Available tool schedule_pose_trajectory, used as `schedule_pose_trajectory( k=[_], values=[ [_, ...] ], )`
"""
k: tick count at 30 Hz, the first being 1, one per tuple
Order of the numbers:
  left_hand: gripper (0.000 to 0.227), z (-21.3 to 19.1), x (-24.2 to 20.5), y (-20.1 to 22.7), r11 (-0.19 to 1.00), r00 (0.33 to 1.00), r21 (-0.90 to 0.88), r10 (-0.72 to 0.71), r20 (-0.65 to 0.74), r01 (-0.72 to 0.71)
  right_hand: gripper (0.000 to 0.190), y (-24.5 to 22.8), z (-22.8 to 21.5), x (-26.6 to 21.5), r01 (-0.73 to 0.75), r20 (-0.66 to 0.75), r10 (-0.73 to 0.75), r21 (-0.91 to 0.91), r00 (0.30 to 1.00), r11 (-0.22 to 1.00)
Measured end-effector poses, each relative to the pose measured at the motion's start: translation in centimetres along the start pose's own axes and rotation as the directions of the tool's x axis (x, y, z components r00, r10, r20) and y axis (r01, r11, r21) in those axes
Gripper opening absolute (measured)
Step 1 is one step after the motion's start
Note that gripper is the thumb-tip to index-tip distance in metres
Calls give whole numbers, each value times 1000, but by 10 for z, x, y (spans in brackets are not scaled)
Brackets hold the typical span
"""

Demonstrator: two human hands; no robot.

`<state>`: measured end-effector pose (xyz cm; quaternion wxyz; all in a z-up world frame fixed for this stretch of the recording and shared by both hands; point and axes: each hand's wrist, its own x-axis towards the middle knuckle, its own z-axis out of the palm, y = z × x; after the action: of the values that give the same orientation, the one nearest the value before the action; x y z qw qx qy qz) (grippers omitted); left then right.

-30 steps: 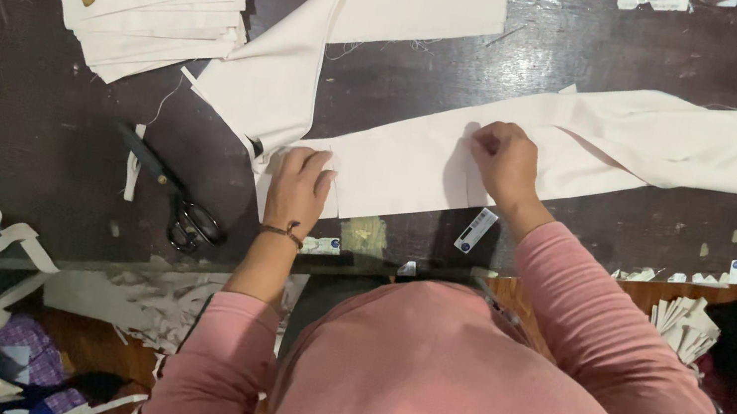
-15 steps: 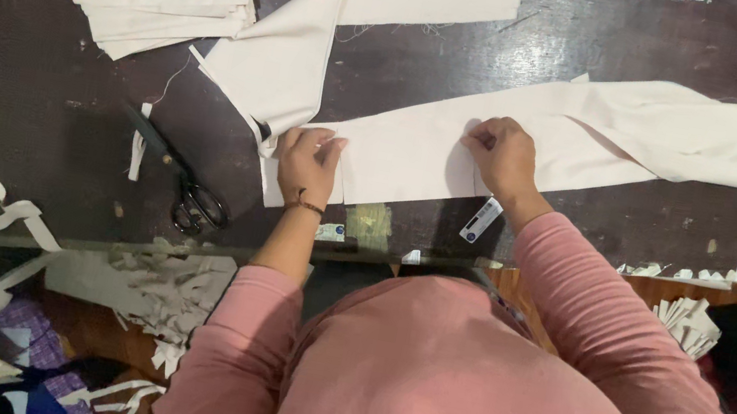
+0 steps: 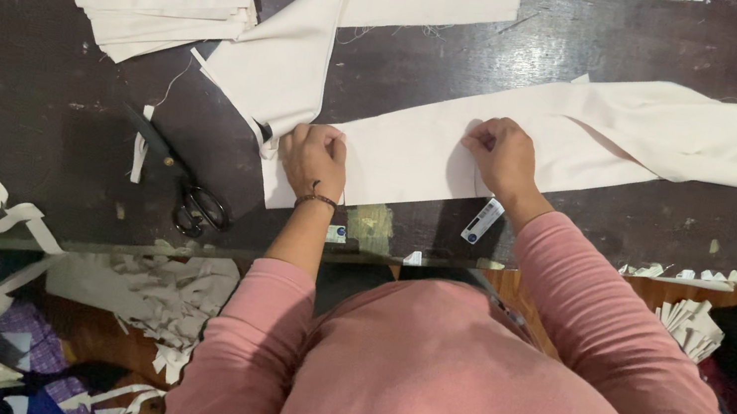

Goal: The person stacks small white fabric pieces, then lays a larger piece of white fabric on a table. Using shears, the person cuts the fabric along the edges of the stacked pieces to create matching shapes, then stacks the cut pieces.

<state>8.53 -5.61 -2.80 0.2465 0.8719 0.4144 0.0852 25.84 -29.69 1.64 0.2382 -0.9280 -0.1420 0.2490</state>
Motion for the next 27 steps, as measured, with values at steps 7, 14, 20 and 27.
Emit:
schedule_pose_trajectory(
  k=[7,14,20,27],
  values=[
    [9,-3,3,1,998,997,-46,-32,65,35,12,0,1,1,0,2,0,30,1000,1000],
    [8,-5,3,-1,997,994,-54,-45,103,51,15,2,1,-1,35,-2,-35,-7,999,999],
    [12,-4,1,-3,996,995,-68,-45,87,51,14,2,1,-1,31,-14,-31,-9,999,999],
    [11,-23,-9,1,983,999,-183,-10,45,18,13,0,0,-4,-28,-19,28,26,999,999]
  ],
)
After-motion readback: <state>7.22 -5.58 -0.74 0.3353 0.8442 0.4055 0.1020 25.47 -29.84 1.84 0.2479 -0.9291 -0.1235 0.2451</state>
